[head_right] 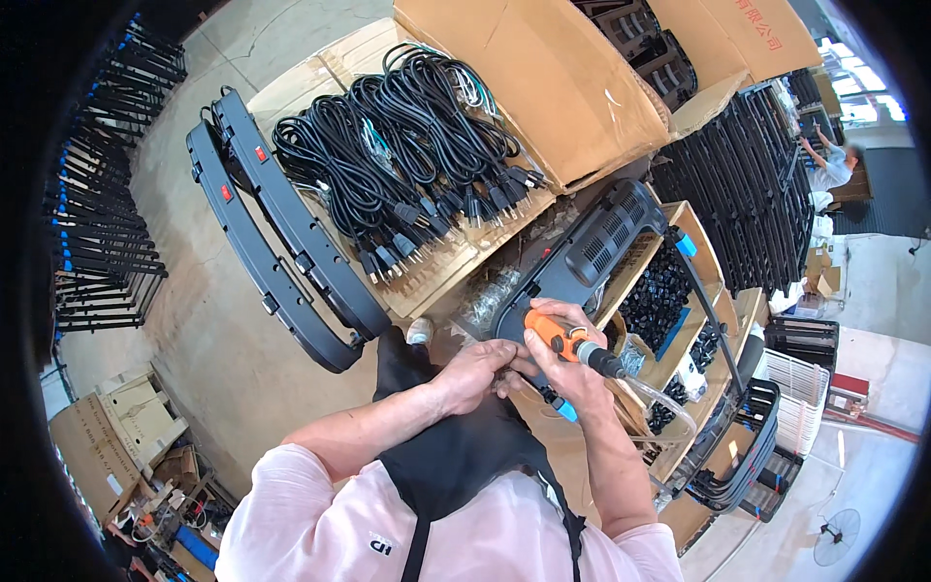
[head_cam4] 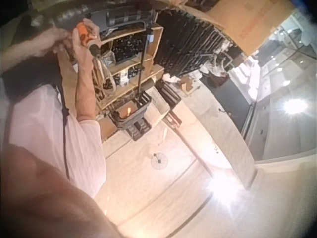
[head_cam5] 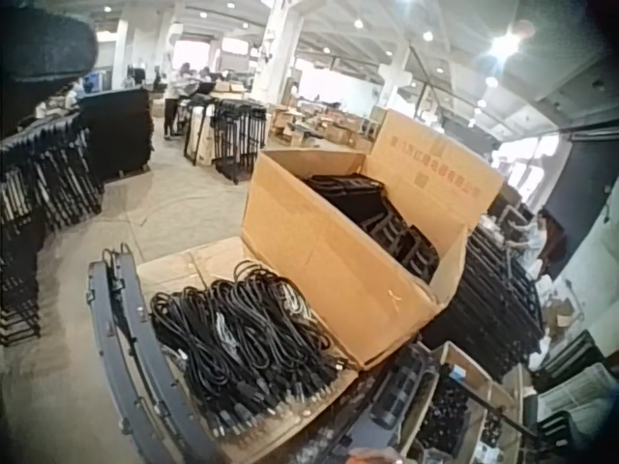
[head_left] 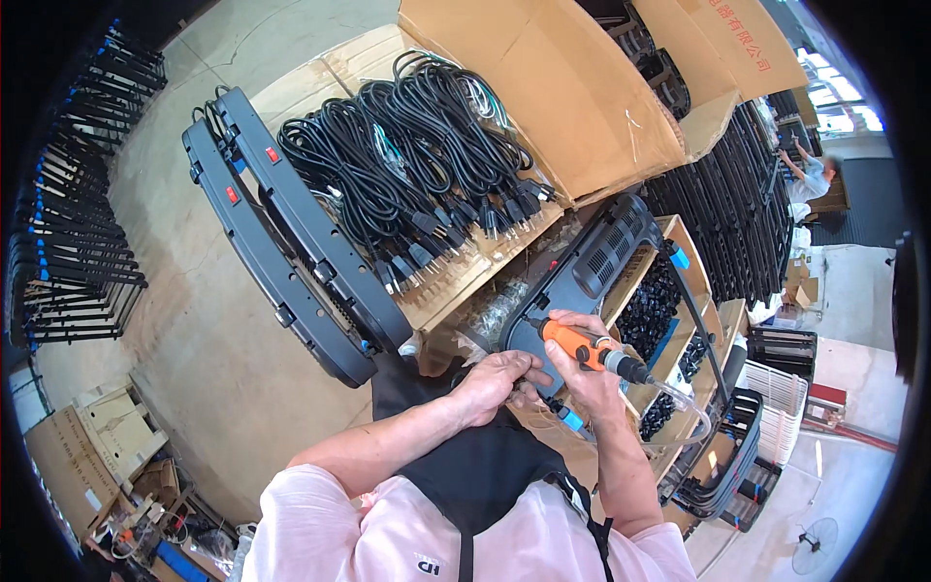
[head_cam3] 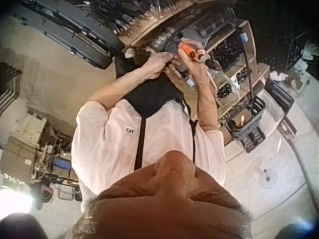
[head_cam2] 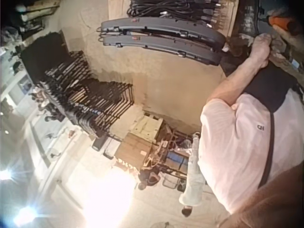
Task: The person assembles a black electronic device by attaching a power cord and securing a casing with screws. They use a power drill to fasten the screws and handle various components from a nearby workstation.
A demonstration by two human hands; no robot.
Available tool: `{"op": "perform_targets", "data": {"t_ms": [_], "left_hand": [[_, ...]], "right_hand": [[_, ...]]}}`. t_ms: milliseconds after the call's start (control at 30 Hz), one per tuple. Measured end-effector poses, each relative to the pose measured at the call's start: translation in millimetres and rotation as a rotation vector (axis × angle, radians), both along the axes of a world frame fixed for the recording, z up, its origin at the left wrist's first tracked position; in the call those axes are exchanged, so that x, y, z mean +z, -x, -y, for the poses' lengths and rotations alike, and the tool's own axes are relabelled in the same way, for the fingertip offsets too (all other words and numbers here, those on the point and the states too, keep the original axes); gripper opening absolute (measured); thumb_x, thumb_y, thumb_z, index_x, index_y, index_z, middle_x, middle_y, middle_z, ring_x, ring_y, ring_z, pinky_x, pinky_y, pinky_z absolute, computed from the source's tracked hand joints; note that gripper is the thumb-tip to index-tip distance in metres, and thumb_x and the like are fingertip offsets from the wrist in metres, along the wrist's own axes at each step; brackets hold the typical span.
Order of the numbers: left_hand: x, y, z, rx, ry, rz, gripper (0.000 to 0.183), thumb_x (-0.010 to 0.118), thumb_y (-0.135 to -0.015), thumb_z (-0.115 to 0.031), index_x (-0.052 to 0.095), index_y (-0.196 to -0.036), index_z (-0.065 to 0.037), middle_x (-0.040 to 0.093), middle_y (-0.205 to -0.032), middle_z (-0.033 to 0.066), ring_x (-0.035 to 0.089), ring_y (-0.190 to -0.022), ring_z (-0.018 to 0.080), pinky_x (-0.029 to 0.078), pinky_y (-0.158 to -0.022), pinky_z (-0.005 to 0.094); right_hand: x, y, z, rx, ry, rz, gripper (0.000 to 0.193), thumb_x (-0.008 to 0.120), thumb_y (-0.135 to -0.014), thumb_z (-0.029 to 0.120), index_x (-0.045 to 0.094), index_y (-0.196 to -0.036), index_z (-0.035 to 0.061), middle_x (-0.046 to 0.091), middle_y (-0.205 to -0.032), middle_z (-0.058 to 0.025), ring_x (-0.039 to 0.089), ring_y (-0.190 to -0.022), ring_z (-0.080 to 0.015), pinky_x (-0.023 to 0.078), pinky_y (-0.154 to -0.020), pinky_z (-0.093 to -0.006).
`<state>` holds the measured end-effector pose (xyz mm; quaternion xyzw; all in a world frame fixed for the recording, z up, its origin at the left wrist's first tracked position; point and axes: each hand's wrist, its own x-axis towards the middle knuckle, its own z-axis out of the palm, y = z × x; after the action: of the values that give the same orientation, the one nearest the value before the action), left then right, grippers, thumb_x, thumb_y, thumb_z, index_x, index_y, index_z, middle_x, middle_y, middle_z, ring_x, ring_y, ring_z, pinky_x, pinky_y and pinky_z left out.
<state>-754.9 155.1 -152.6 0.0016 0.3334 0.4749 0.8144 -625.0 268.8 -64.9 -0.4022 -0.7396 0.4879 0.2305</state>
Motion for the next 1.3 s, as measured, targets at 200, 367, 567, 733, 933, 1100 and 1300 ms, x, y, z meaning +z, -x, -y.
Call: {"op": "perform_targets", "data": {"t_ms": [200, 367, 567, 733, 933, 1100, 1300], "left_hand": [[-7, -2, 2, 0.131, 0.088, 0.029, 0.026, 0.048, -0.118, -0.03, 0.061, -0.11, -0.009, 0.073, -0.101, 0.008, 0.062, -0.072, 0.013, 0.048, -0.062, 0.0284], [-8, -3, -17, 0.271, 0.244, 0.114, 0.025, 0.056, -0.115, -0.034, 0.06, -0.107, -0.011, 0.062, -0.086, 0.0017, 0.051, -0.066, 0.0127, 0.042, -0.058, 0.0268], [12, -26, -66, 0.373, 0.264, 0.266, 0.027, 0.059, -0.113, -0.037, 0.06, -0.106, -0.011, 0.057, -0.083, 0.0008, 0.048, -0.067, 0.0123, 0.038, -0.056, 0.0259], [24, -65, -111, 0.381, 0.254, 0.276, 0.026, 0.059, -0.113, -0.037, 0.058, -0.109, -0.011, 0.054, -0.08, 0.0002, 0.048, -0.066, 0.0132, 0.038, -0.055, 0.0262], [23, -120, -166, 0.377, 0.232, 0.305, 0.025, 0.059, -0.113, -0.035, 0.062, -0.11, -0.011, 0.057, -0.082, 0.0011, 0.054, -0.069, 0.0144, 0.042, -0.057, 0.0272], [24, -166, -220, 0.319, 0.293, 0.279, 0.023, 0.056, -0.114, -0.034, 0.062, -0.113, -0.012, 0.056, -0.083, -0.0009, 0.054, -0.072, 0.0141, 0.043, -0.058, 0.026], [27, -208, -272, 0.272, 0.284, 0.192, 0.034, 0.045, -0.118, -0.036, 0.063, -0.112, -0.009, 0.069, -0.095, 0.0042, 0.061, -0.078, 0.0175, 0.051, -0.069, 0.0312]], "right_hand": [[2, 1, 8, -0.106, 0.039, 0.014, 0.042, 0.08, -0.089, -0.001, 0.063, -0.128, -0.0009, 0.073, -0.13, -0.0175, 0.071, -0.119, -0.0245, 0.057, -0.106, -0.0379], [35, -22, 16, -0.149, 0.064, -0.091, 0.057, 0.077, -0.09, -0.004, 0.052, -0.14, 0.0003, 0.069, -0.135, -0.0193, 0.066, -0.13, -0.0293, 0.052, -0.113, -0.0433], [43, -64, 1, -0.087, 0.031, -0.218, 0.055, 0.079, -0.088, -0.003, 0.054, -0.137, 0.0017, 0.07, -0.133, -0.0196, 0.065, -0.133, -0.0343, 0.051, -0.115, -0.0486], [47, -103, -31, -0.13, 0.009, -0.278, 0.055, 0.081, -0.088, -0.001, 0.054, -0.137, 0.0027, 0.07, -0.133, -0.0197, 0.065, -0.133, -0.0354, 0.051, -0.115, -0.0497], [40, -163, -82, -0.147, -0.044, -0.291, 0.055, 0.081, -0.089, 0.001, 0.055, -0.136, 0.0022, 0.069, -0.133, -0.0212, 0.066, -0.131, -0.0339, 0.053, -0.113, -0.0483], [39, -201, -124, -0.247, 0.024, -0.333, 0.054, 0.082, -0.089, 0.0, 0.055, -0.136, 0.0012, 0.068, -0.134, -0.0204, 0.065, -0.132, -0.0315, 0.051, -0.114, -0.0462], [48, -225, -202, -0.409, 0.013, -0.284, 0.058, 0.085, -0.089, 0.01, 0.057, -0.139, 0.0, 0.072, -0.13, -0.0174, 0.067, -0.123, -0.025, 0.053, -0.111, -0.0424]]}}
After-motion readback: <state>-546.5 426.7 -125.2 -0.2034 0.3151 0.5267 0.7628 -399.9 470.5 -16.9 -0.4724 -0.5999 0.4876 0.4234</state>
